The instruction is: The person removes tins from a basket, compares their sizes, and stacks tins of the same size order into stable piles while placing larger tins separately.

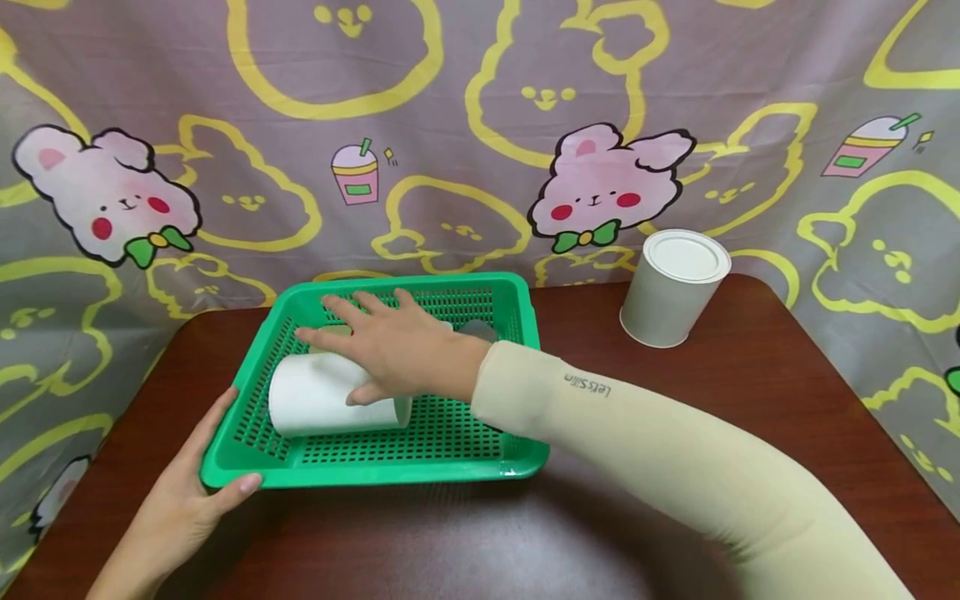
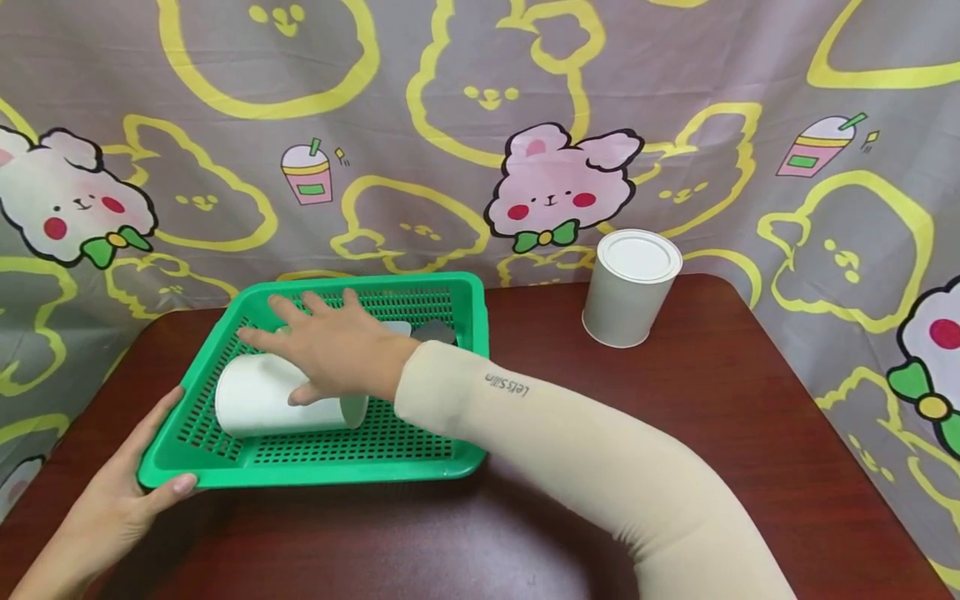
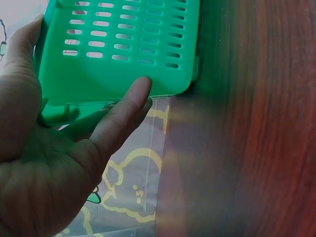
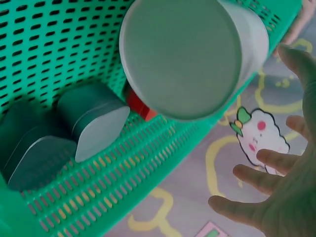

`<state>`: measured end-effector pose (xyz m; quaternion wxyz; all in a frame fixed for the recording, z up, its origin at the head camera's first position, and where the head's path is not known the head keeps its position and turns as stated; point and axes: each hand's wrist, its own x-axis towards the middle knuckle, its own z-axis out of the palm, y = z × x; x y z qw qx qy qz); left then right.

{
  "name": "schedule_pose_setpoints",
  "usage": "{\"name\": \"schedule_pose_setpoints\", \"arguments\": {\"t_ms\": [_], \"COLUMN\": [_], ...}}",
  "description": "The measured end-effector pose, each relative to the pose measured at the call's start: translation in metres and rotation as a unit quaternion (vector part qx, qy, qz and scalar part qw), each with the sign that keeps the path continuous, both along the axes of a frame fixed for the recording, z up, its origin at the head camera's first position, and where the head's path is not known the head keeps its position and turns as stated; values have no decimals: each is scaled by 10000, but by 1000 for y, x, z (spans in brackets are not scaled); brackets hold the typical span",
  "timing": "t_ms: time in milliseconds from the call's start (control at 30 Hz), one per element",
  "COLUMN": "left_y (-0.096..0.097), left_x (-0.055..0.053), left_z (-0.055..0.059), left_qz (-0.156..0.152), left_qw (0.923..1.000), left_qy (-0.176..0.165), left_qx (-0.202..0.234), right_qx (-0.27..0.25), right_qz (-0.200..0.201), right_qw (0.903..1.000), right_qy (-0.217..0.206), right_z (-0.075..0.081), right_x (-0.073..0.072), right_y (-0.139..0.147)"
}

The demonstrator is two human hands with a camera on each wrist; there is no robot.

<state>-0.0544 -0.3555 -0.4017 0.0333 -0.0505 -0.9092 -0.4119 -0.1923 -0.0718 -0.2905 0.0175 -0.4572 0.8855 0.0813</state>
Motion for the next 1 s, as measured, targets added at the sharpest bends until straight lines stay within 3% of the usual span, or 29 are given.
{"name": "schedule_pose_setpoints", "arguments": {"t_ms": [233, 567, 767, 1000], "left_y": [1, 3, -1, -3], "left_x": [-4, -5, -3, -1], "left_z": [0, -1, -2, -5], "left_qz": [-100, -35, 120, 53], "left_qw": [9999, 9999, 9996, 9999], "left_qy": [111, -114, -161, -136], "left_qx": [34, 57, -201, -73], "right_qx": [162, 195, 102, 30], "right_qz": [85, 271, 343, 282], "right_qw": [9997, 9989, 9989, 9973], "right_qy": [-153, -330, -316, -678], "right_z": [-12, -27, -32, -40], "right_x": [3, 6, 5, 5], "right_y": [-13, -24, -35, -50]}}
